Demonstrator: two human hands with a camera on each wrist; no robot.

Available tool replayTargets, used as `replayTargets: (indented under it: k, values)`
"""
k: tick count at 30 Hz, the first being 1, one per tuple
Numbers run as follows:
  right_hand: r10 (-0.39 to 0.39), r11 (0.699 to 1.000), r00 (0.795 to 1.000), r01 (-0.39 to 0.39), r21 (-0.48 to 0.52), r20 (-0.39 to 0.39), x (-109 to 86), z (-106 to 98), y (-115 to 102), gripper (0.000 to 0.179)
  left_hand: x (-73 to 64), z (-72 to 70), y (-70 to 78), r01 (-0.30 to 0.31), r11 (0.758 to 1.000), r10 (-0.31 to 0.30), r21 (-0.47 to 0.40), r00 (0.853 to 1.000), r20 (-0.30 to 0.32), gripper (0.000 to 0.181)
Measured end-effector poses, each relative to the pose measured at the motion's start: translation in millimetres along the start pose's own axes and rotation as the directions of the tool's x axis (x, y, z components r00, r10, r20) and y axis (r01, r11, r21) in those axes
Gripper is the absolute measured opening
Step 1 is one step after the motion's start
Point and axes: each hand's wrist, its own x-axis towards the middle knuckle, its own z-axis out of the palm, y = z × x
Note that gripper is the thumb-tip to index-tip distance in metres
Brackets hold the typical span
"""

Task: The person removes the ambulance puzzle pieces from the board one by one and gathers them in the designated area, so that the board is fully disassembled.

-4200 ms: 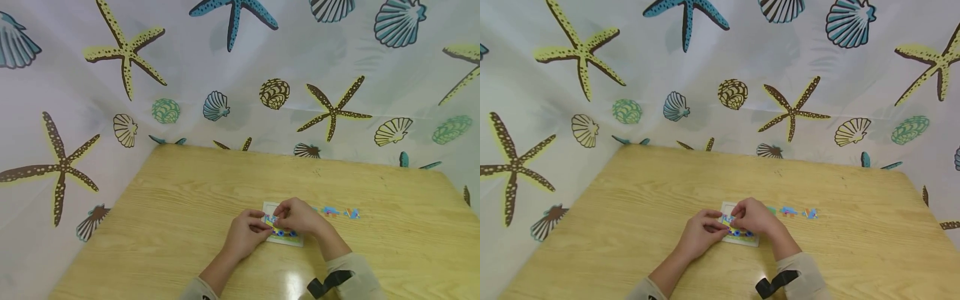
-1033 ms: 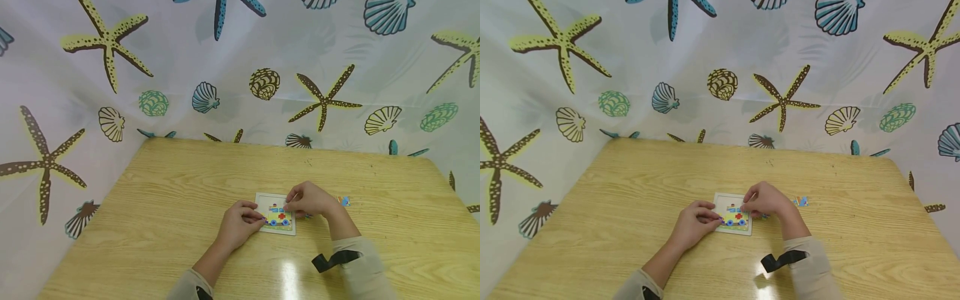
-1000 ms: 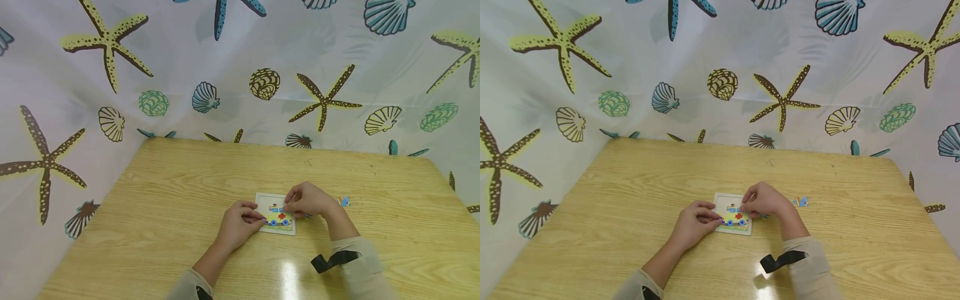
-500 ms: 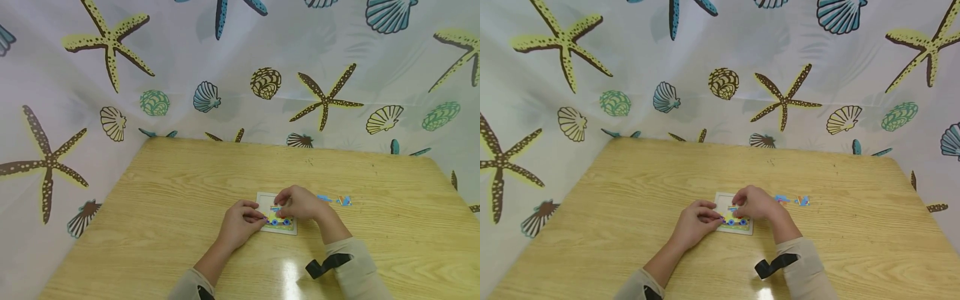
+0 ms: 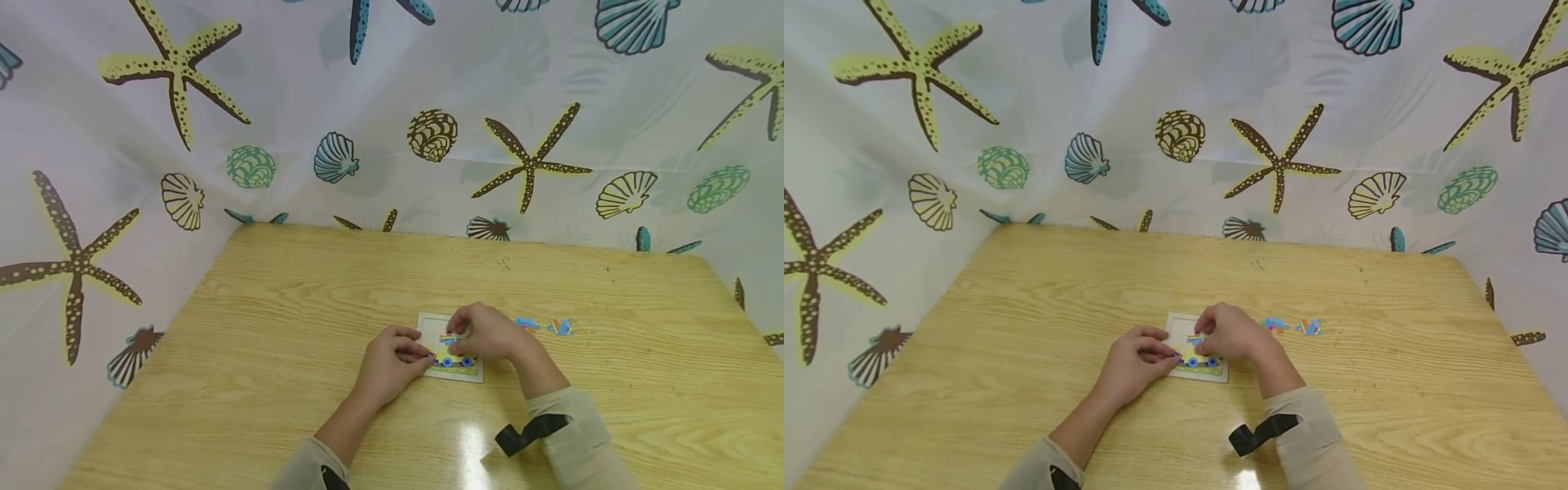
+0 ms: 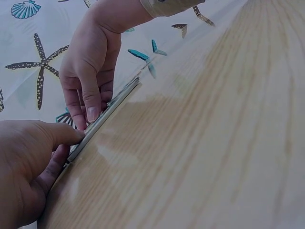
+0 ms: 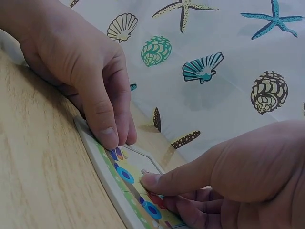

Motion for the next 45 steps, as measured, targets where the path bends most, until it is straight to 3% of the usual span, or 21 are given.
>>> replayTargets:
  k: [10, 19, 25, 30, 37, 45]
  values:
    - [0.023, 0.999, 1.000, -0.023, 0.022, -0.007, 1.2, 3, 2, 0.024, -1.6, -0.8, 3.3, 0.009, 1.000, -0.009, -0.002, 1.000, 0.007, 0.007]
    - [-0.015, 0.985, 1.000, 0.019, 0.174, -0.028, 4.7, 2, 7, 0.013, 0.2, -0.7, 2.8, 0.018, 1.000, -0.019, -0.008, 1.000, -0.002, 0.009]
    - [-0.068, 0.960, 0.997, 0.057, 0.273, 0.030, 1.6, -6, 12, 0.022, 1.1, -0.4, 1.5, 0.024, 1.000, -0.024, 0.011, 1.000, -0.003, 0.009]
    - [-0.103, 0.952, 0.992, 0.076, 0.297, 0.076, -2.1, -15, 18, 0.026, 1.5, 0.6, -0.5, 0.026, 1.000, -0.026, 0.017, 1.000, -0.003, 0.009]
    - [-0.071, 0.925, 0.992, 0.027, 0.379, 0.101, -5.2, -20, 30, 0.025, 0.8, 1.8, -2.9, 0.028, 1.000, -0.028, 0.012, 1.000, -0.003, 0.009]
    - [-0.021, 0.929, 0.997, -0.006, 0.369, 0.070, -11.0, -34, 37, 0.025, -0.2, 1.3, 0.6, 0.015, 1.000, -0.015, 0.010, 1.000, -0.016, 0.007]
